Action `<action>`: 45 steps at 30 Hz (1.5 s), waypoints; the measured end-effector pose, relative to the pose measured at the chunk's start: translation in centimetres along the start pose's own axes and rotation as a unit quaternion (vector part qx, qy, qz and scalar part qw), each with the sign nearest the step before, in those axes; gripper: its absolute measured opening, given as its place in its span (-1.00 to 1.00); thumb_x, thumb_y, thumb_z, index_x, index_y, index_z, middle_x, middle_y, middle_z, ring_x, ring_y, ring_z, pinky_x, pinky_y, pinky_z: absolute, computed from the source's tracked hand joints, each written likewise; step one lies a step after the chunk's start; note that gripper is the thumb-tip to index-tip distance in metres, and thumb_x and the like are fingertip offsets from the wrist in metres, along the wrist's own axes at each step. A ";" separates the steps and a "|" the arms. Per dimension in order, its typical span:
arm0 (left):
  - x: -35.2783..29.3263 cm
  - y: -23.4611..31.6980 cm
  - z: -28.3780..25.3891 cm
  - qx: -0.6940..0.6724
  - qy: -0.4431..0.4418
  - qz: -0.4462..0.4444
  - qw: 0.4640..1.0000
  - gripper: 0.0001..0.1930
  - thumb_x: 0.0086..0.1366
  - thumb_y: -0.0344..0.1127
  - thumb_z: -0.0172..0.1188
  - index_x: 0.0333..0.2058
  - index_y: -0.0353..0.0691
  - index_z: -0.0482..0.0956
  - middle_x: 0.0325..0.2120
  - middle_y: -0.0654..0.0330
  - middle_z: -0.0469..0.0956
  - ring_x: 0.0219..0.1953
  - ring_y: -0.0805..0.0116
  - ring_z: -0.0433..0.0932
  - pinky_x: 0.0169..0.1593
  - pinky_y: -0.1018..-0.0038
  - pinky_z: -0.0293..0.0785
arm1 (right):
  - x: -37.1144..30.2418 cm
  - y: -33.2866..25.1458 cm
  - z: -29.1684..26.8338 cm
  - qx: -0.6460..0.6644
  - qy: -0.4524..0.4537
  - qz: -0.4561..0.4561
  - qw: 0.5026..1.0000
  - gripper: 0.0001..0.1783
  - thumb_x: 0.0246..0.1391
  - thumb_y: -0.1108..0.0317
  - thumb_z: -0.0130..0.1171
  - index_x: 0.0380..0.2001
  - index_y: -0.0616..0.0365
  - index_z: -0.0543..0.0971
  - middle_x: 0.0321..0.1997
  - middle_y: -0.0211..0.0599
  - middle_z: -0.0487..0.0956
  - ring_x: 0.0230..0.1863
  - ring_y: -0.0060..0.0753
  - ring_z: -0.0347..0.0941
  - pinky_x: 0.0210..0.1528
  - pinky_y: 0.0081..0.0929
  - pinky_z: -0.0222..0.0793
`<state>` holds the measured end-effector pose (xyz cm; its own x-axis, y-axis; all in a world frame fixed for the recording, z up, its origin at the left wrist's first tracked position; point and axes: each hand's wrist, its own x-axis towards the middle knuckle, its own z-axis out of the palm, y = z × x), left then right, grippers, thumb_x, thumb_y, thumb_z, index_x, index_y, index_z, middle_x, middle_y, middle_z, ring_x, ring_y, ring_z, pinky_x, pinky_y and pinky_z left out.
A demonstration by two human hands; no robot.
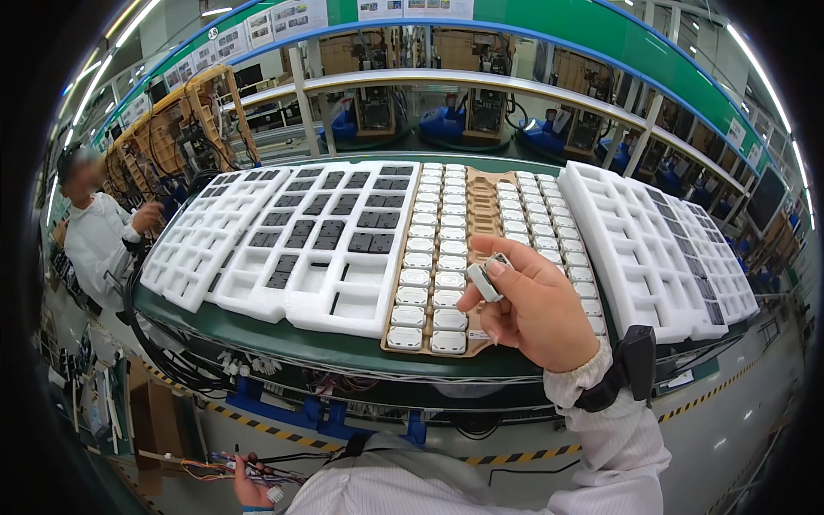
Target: Collecting wiring harnesses and electronic components from a rack and then connecting them to a large industrial machine on an assembly line.
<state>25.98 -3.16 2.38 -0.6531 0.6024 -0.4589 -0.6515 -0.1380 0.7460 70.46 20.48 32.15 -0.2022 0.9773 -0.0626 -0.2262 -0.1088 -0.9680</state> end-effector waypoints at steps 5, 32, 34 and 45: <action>-0.2 0.8 -1.6 0.089 -0.058 -0.048 0.993 -0.51 0.45 0.01 -0.05 0.07 -0.31 0.42 0.00 0.12 0.50 -0.01 0.23 0.47 0.06 0.27 0.43 | -0.6 -0.4 -0.3 -0.034 -0.007 -0.030 0.999 -0.68 0.33 0.40 -0.13 0.09 0.20 0.41 -0.44 -0.25 0.58 -0.68 -0.66 0.31 -0.69 -0.75 0.11; -2.4 0.4 -0.1 0.073 0.013 -0.062 0.995 -0.64 0.43 -0.03 0.02 -0.13 -0.24 0.53 -0.27 0.16 0.56 -0.23 0.27 0.51 -0.14 0.29 0.47 | 0.3 1.1 -0.6 -0.341 -0.039 -0.108 0.933 -0.53 -0.02 0.55 0.23 0.03 0.26 0.46 -0.25 -0.39 0.46 -0.38 -0.63 0.35 -0.29 -0.62 0.37; -1.9 0.2 -1.1 0.062 -0.041 -0.064 0.995 -0.67 0.43 -0.06 0.04 -0.16 -0.22 0.53 -0.27 0.18 0.56 -0.23 0.29 0.51 -0.16 0.30 0.47 | 0.4 1.1 -0.6 -0.451 -0.037 -0.165 0.876 -0.51 -0.05 0.48 0.30 0.02 0.27 0.49 -0.23 -0.27 0.49 -0.32 -0.47 0.41 -0.23 -0.51 0.40; -1.8 0.0 -2.7 0.059 -0.030 -0.061 0.996 -0.65 0.43 -0.06 0.03 -0.05 -0.22 0.50 -0.17 0.14 0.55 -0.13 0.24 0.51 -0.07 0.29 0.48 | -1.8 -0.5 -3.7 -0.636 0.041 -0.269 0.722 -0.71 0.03 0.44 0.20 -0.13 0.24 0.58 -0.14 -0.09 0.56 -0.05 -0.04 0.42 0.02 -0.29 0.34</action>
<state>26.14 -6.38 1.88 -0.5455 0.6547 -0.5232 -0.6721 0.0312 0.7398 74.45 19.48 31.81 -0.3413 0.8294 0.4423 0.8177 0.4940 -0.2954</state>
